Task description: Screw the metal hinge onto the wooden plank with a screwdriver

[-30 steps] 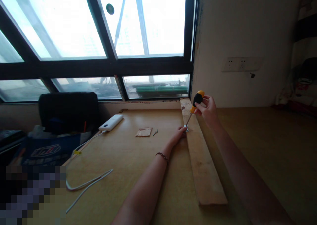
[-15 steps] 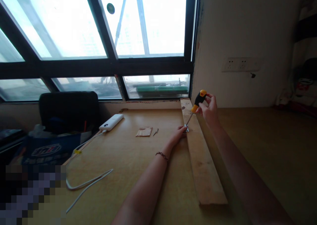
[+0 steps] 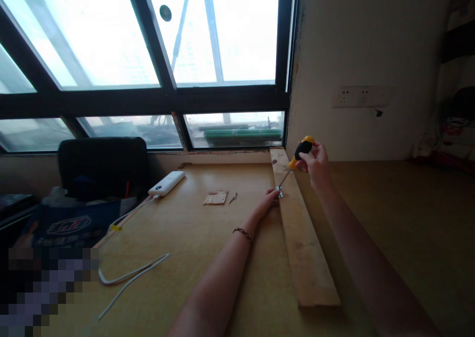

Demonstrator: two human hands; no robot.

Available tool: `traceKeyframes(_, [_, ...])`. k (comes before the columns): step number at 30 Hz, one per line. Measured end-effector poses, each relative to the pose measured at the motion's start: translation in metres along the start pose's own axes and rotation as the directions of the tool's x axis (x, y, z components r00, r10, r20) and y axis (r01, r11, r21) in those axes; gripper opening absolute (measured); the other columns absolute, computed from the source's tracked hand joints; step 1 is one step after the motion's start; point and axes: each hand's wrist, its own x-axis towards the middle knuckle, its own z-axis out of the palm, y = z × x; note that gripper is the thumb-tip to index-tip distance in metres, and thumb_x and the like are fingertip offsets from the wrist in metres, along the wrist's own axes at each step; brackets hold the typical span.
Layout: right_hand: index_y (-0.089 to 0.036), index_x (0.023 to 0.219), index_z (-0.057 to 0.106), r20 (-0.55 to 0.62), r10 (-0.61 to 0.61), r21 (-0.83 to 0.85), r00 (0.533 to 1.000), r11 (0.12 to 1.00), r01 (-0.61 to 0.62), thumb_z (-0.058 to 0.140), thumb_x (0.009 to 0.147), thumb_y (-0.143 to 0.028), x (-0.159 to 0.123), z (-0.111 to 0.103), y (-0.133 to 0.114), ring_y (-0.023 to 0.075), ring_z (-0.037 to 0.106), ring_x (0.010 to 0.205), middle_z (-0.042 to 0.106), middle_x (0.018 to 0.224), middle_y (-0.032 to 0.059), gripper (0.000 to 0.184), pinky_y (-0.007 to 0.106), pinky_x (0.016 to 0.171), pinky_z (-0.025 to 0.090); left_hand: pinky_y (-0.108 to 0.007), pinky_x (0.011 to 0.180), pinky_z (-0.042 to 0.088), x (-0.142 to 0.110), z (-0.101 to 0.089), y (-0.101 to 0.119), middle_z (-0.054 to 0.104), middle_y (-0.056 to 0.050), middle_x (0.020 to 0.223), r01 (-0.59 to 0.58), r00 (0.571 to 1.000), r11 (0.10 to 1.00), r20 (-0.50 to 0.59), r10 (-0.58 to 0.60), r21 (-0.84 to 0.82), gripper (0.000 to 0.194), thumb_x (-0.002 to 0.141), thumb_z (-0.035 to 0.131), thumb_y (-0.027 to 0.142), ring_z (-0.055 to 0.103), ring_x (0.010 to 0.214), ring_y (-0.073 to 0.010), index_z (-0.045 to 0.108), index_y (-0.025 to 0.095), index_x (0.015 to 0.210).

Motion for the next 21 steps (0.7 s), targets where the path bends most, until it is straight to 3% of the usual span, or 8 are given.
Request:
traceKeyframes(5, [-0.02,0.098,0.051,-0.104,-0.121,-0.199,0.987,0.975,0.099,0.07,0.057,-0.04,0.006,-0.008,0.007,0.0192,0.059,0.08,0.057,0.102,0.0061,0.049,0.029,0.058,0.049,-0.024,0.066,0.051,0.0,0.0,-0.001,0.064,-0.009,0.091,-0.003,1.0,1.0,0.015,0.003,-0.003,0.021,0.077,0.058,0.028,0.062,0.073,-0.0137,0.06,0.011,0.089])
traceKeyframes(11, [-0.024,0.111,0.041,-0.049,-0.067,-0.129,0.997,0.99,0.061,0.064,0.065,-0.036,0.006,-0.008,0.009,0.0144,0.059,0.068,0.057,0.109,0.0062,0.053,0.028,0.055,0.049,-0.025,0.067,0.051,0.0,0.0,0.0,0.065,-0.009,0.092,0.001,1.0,1.0,0.008,-0.001,-0.026,0.021,0.077,0.058,0.028,0.062,0.074,-0.0138,0.059,0.012,0.09])
traceKeyframes(14, [-0.024,0.109,0.045,-0.079,-0.09,-0.239,0.993,0.969,0.069,0.061,0.067,-0.037,0.006,-0.009,0.01,0.013,0.057,0.067,0.057,0.109,0.0055,0.046,0.03,0.059,0.048,-0.025,0.069,0.051,0.0,0.0,0.0,0.064,-0.009,0.092,0.009,1.0,1.0,0.01,-0.009,-0.02,0.02,0.077,0.058,0.027,0.062,0.076,-0.0141,0.06,0.012,0.089])
traceKeyframes(18, [-0.021,0.097,0.052,-0.178,-0.216,-0.453,0.96,0.884,0.115,0.07,0.057,-0.045,0.01,-0.015,0.01,0.0191,0.056,0.079,0.057,0.1,0.0067,0.051,0.037,0.07,0.048,-0.025,0.069,0.051,0.0,0.0,0.0,0.064,-0.009,0.094,0.002,1.0,1.0,0.001,-0.002,-0.013,0.019,0.077,0.059,0.027,0.062,0.078,-0.0146,0.06,0.011,0.089])
traceKeyframes(21, [-0.02,0.098,0.051,-0.183,-0.2,-0.429,0.963,0.897,0.105,0.073,0.054,-0.045,0.011,-0.018,0.009,0.0197,0.057,0.077,0.058,0.094,0.0062,0.055,0.038,0.07,0.048,-0.024,0.068,0.051,-0.001,0.001,0.002,0.064,-0.01,0.094,0.012,1.0,1.0,-0.019,-0.013,-0.021,0.019,0.076,0.059,0.026,0.062,0.077,-0.0143,0.06,0.011,0.088])
